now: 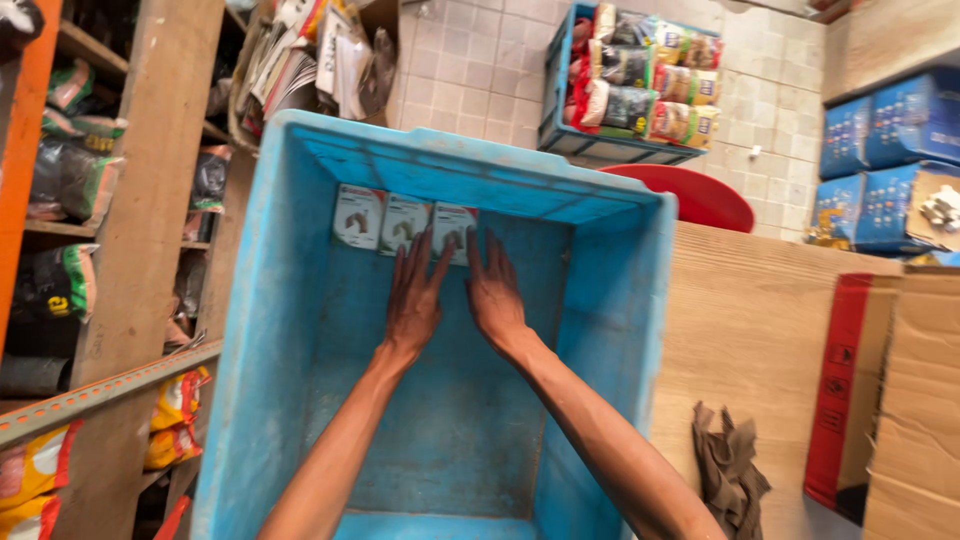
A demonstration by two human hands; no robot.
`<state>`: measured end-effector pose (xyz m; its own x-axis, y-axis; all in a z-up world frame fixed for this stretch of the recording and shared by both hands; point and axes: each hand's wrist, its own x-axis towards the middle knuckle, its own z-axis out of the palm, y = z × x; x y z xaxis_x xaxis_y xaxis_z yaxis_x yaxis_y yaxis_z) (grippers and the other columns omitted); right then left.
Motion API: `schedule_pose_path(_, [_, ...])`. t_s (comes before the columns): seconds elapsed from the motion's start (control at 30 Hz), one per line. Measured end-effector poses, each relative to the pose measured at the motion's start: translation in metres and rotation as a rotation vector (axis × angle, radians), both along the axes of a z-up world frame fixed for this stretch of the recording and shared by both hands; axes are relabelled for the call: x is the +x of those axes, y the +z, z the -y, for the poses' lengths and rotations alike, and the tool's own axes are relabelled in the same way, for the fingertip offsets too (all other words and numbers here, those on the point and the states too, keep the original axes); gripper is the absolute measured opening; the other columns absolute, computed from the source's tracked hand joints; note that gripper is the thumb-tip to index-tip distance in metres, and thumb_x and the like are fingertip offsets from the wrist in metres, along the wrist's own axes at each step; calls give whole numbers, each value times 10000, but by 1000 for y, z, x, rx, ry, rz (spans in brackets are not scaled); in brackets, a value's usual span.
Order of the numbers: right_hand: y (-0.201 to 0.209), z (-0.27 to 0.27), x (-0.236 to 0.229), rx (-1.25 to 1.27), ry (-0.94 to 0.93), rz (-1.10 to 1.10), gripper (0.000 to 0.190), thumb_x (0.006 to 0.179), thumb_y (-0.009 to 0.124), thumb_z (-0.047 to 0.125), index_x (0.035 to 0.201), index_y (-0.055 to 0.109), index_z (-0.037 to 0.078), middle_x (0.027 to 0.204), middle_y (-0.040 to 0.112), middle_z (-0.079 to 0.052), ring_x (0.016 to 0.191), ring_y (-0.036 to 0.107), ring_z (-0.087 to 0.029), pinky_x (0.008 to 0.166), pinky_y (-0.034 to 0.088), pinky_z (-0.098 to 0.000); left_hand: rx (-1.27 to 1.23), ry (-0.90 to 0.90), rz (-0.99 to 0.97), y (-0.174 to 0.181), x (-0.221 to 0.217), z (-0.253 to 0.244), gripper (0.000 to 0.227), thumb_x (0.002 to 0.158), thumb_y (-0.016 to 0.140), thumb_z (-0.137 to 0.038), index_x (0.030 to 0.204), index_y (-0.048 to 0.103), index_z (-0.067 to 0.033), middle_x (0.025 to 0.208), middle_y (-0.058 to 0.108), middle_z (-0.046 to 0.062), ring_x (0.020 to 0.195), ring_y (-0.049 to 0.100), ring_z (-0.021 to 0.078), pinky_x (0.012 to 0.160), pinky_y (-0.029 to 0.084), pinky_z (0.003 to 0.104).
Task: The person picks up small white boxes from a large cardboard carton, wipes them with a brown cloth, and places them into a blue plastic bin.
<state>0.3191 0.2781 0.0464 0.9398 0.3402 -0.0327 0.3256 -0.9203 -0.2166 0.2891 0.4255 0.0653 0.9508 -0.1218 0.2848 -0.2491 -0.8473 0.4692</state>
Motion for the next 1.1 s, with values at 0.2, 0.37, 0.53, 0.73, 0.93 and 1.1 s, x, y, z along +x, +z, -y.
schedule_pose_path(0.2, [119,43,-28,221,72,110,497,899,626,119,1371,475,74,913,553,-75,893,635,-281,745,552,-360,-14,226,390,69,-16,59,212,985,586,-101,1171,684,-76,998,621,53,864,618,236,880,452,396])
schedule_pose_path(0.37, [210,151,-94,439,-30,279,346,987,583,211,1329,563,163,858,543,46,807,617,-146,729,546,-267,-159,57,555,154,-53,147,228,930,636,10,1157,656,-2,977,644,76,813,626,257,806,439,409])
schedule_pose_path(0.53, [279,313,-171,665,-200,354,288,950,642,127,1228,642,51,850,652,-68,753,662,-217,614,580,-283,-263,-356,545,236,-95,296,283,915,653,-5,1190,648,61,946,652,152,778,643,299,738,490,403])
schedule_pose_path(0.73, [299,515,-255,635,-408,437,323,925,664,135,1226,650,16,859,674,-108,765,672,-255,639,589,-338,-178,-598,434,245,-145,499,369,887,678,-93,1239,639,8,949,631,164,826,656,321,724,505,401])
schedule_pose_path(0.93, [313,653,-321,590,-665,400,290,888,697,126,1174,702,79,847,710,-44,717,690,-193,616,580,-288,-284,-804,377,251,-170,657,334,895,665,-103,1219,632,-31,962,631,144,803,662,293,736,517,369])
schedule_pose_path(1.1, [304,729,-324,464,-782,436,578,885,710,148,1417,507,49,1123,674,-201,782,690,-330,992,491,-504,-244,-833,389,248,-160,732,408,876,658,-104,1276,599,-56,1130,602,181,946,625,308,877,464,393])
